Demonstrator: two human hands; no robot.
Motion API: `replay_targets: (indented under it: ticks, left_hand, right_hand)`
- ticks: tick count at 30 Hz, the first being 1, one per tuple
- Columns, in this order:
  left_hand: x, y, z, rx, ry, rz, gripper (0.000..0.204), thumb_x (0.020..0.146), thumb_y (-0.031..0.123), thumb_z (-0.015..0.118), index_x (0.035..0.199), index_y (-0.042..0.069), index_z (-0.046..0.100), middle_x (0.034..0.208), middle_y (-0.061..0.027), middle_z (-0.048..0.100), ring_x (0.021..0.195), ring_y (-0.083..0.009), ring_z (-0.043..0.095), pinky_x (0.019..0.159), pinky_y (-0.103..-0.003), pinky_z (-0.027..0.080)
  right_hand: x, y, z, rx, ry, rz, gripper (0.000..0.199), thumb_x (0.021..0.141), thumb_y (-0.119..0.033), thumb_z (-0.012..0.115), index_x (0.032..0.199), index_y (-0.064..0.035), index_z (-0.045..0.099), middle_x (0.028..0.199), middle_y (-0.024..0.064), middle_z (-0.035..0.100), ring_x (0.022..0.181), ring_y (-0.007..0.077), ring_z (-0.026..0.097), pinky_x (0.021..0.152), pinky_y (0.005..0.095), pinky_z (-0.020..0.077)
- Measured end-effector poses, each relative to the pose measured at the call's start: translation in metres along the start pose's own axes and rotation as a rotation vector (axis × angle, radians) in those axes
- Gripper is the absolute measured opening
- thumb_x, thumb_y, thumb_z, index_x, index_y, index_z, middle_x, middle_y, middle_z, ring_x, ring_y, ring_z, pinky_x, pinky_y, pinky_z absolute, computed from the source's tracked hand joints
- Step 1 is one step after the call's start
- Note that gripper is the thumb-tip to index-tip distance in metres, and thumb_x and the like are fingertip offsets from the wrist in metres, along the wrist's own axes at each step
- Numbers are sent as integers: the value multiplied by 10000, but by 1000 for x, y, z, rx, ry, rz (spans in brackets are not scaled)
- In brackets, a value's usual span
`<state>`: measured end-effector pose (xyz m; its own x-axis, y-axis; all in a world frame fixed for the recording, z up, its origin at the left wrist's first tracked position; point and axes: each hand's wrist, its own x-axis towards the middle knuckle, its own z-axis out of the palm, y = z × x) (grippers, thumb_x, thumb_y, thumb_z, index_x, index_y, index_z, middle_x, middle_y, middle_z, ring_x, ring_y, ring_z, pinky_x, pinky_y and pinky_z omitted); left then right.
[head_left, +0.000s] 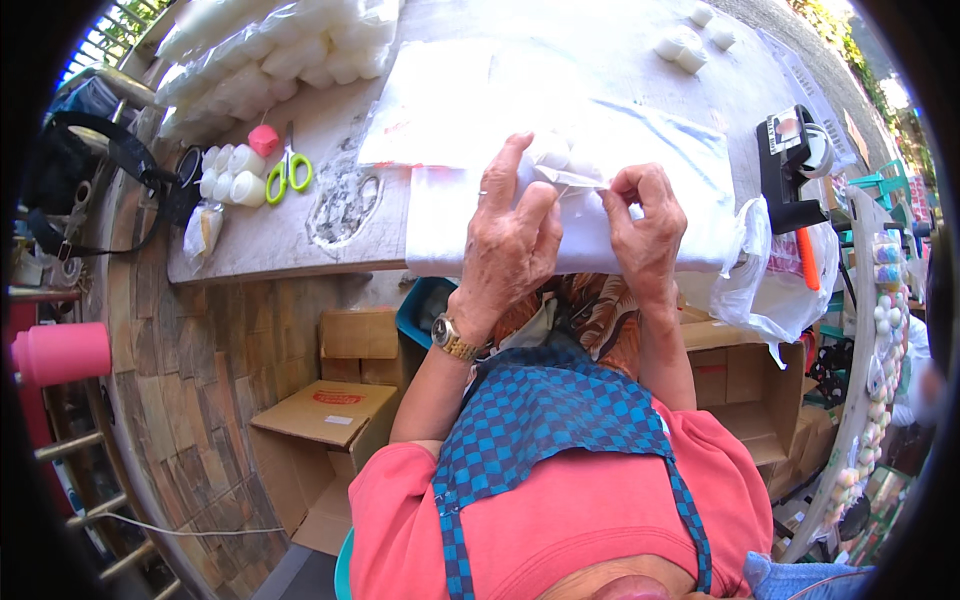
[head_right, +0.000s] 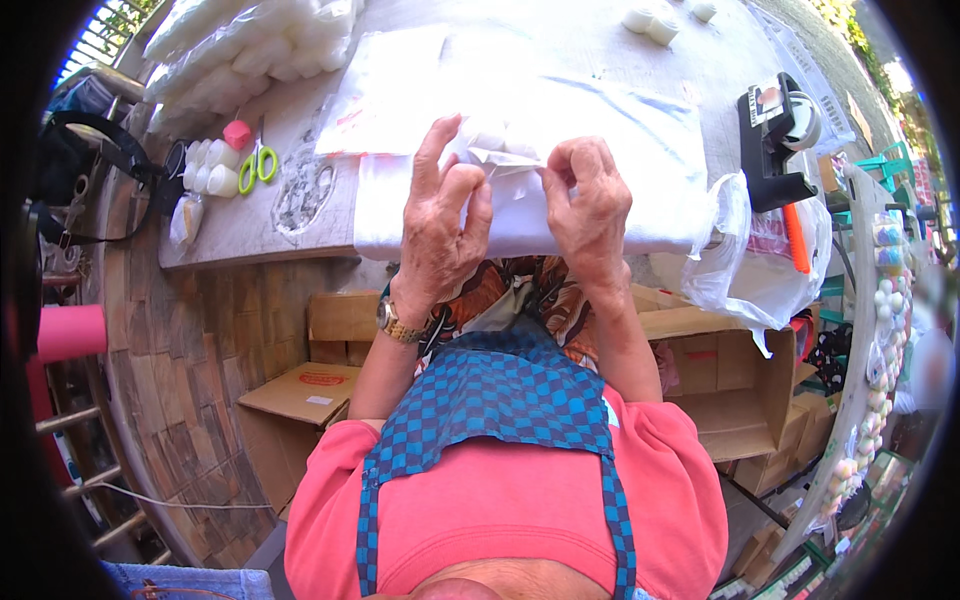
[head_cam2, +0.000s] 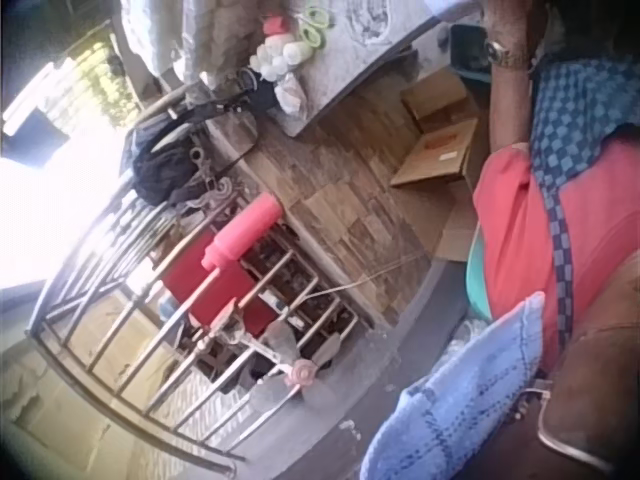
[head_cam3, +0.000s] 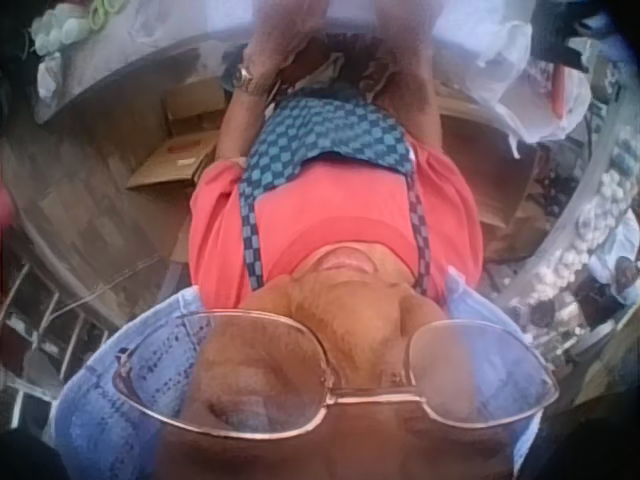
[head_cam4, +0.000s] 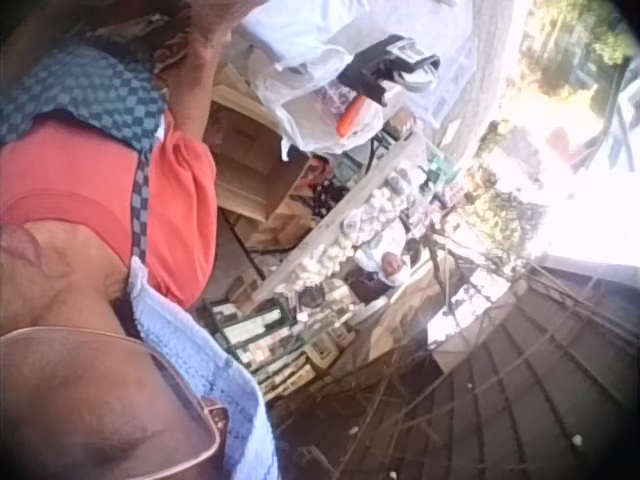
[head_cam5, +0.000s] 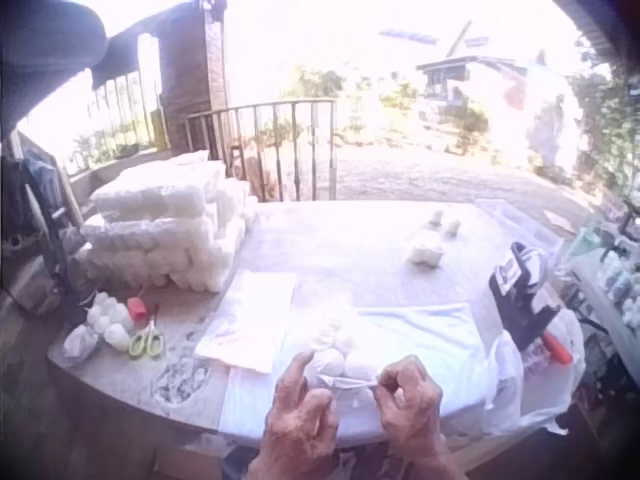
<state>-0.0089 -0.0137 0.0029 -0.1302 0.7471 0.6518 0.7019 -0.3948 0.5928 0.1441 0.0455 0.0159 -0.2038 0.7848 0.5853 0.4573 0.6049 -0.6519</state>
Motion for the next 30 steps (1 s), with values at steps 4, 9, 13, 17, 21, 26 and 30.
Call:
replay_targets:
  ticks: [4, 9, 13, 17, 21, 26, 30]
  left_hand:
    - [-3, 3, -2, 104, 16, 7, 208, 814, 98, 722, 924, 19, 564, 1426, -252, 410, 1254, -389, 498, 982, -469, 482]
    - [-12, -2, -1, 118, 37, -31, 242, 780, 78, 733, 939, 32, 556, 1394, -225, 434, 1216, -369, 526, 980, -458, 482]
    - [-8, -3, 6, 162, 49, 47, 137, 792, 5, 676, 883, 21, 576, 1311, -210, 518, 1199, -362, 538, 967, -451, 485]
    - [-5, -3, 4, 130, 53, 40, 116, 797, -8, 664, 874, 18, 582, 1288, -214, 537, 1192, -362, 541, 961, -451, 484]
    - [-7, -3, 3, 152, 45, 57, 123, 793, 4, 670, 878, 15, 582, 1286, -217, 530, 1176, -368, 539, 957, -456, 479]
    - [-9, -1, -2, 174, 46, 64, 125, 784, 8, 675, 874, 24, 589, 1292, -193, 526, 1155, -358, 535, 955, -444, 465]
    - [-9, -5, 0, 155, 102, 143, 116, 767, 16, 682, 851, 25, 603, 1249, -187, 547, 1132, -349, 530, 950, -439, 450]
  right_hand:
    - [19, 3, -21, 62, -322, -82, 148, 793, -8, 711, 875, -39, 591, 854, 97, 618, 708, 219, 623, 624, 339, 510]
    - [109, 63, -47, -206, -347, 192, 291, 883, -179, 679, 1161, -94, 676, 1201, 139, 659, 972, 281, 692, 811, 347, 568]
    - [189, 201, -30, -559, 180, 273, 571, 861, -344, 671, 1366, -114, 536, 1252, 169, 638, 1140, 340, 631, 984, 461, 486]
    - [197, 206, -16, -609, 26, 381, 636, 831, -355, 700, 1370, -70, 520, 1222, 204, 651, 1106, 352, 648, 964, 433, 499]
    - [165, 167, -22, -458, -14, 339, 549, 815, -338, 739, 1276, -89, 575, 1156, 127, 684, 1040, 299, 672, 897, 447, 522]
    - [81, 54, -58, 229, -233, 248, 439, 797, -186, 782, 1174, -48, 606, 1064, 118, 691, 912, 190, 681, 723, 272, 551]
    - [7, -3, -77, 334, -572, 39, 481, 726, 23, 770, 1155, -54, 566, 1090, 101, 686, 881, 141, 640, 732, 269, 512]
